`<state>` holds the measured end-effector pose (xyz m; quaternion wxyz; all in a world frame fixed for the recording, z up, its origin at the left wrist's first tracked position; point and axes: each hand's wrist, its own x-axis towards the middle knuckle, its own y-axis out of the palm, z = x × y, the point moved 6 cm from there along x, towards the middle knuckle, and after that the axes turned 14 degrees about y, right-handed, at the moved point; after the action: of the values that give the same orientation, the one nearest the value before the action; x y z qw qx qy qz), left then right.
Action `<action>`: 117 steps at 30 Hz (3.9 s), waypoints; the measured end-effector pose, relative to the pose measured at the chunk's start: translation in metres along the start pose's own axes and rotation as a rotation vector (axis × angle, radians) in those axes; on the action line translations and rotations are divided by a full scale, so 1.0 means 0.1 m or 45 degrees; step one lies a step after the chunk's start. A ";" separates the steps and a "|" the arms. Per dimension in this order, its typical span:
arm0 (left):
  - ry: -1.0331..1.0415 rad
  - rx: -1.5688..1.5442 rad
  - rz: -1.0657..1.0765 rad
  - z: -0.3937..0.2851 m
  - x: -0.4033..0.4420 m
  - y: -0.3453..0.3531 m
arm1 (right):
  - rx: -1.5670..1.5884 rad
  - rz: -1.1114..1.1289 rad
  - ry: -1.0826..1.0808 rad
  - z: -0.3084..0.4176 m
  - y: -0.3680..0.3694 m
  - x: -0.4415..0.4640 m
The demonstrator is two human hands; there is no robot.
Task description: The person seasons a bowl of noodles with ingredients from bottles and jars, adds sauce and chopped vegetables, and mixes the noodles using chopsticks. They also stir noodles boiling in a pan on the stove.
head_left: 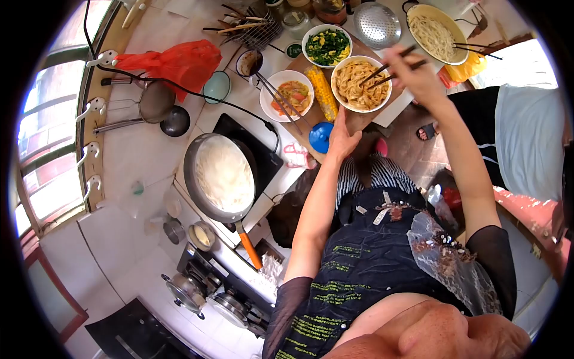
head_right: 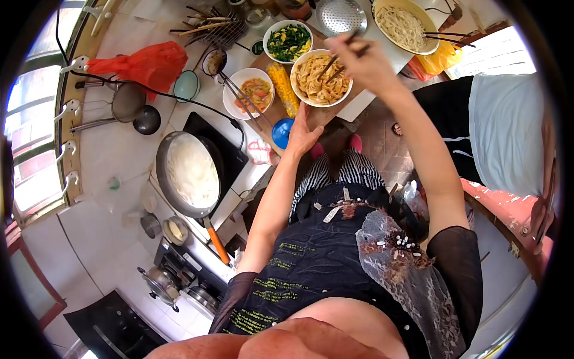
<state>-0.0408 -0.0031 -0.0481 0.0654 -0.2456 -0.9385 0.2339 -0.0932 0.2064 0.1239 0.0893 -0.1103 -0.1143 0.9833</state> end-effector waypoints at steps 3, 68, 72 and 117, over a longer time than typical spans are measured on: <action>-0.004 -0.001 0.000 0.01 -0.01 0.01 | 0.111 -0.057 0.128 -0.11 -0.29 -0.05; -0.087 0.124 0.062 -0.09 0.01 -0.03 | 1.490 -0.455 0.649 -2.13 0.02 0.14; -0.077 0.082 0.068 -0.03 0.00 0.00 | 1.218 -0.321 0.481 -1.62 0.00 0.26; -0.101 0.043 0.043 -0.06 -0.01 -0.06 | 0.554 -0.300 0.488 -1.39 0.03 0.12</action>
<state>-0.0413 -0.0052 -0.0399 0.0283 -0.2509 -0.9319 0.2606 -0.0718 0.2347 -0.0111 0.2442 -0.2581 0.1057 0.9287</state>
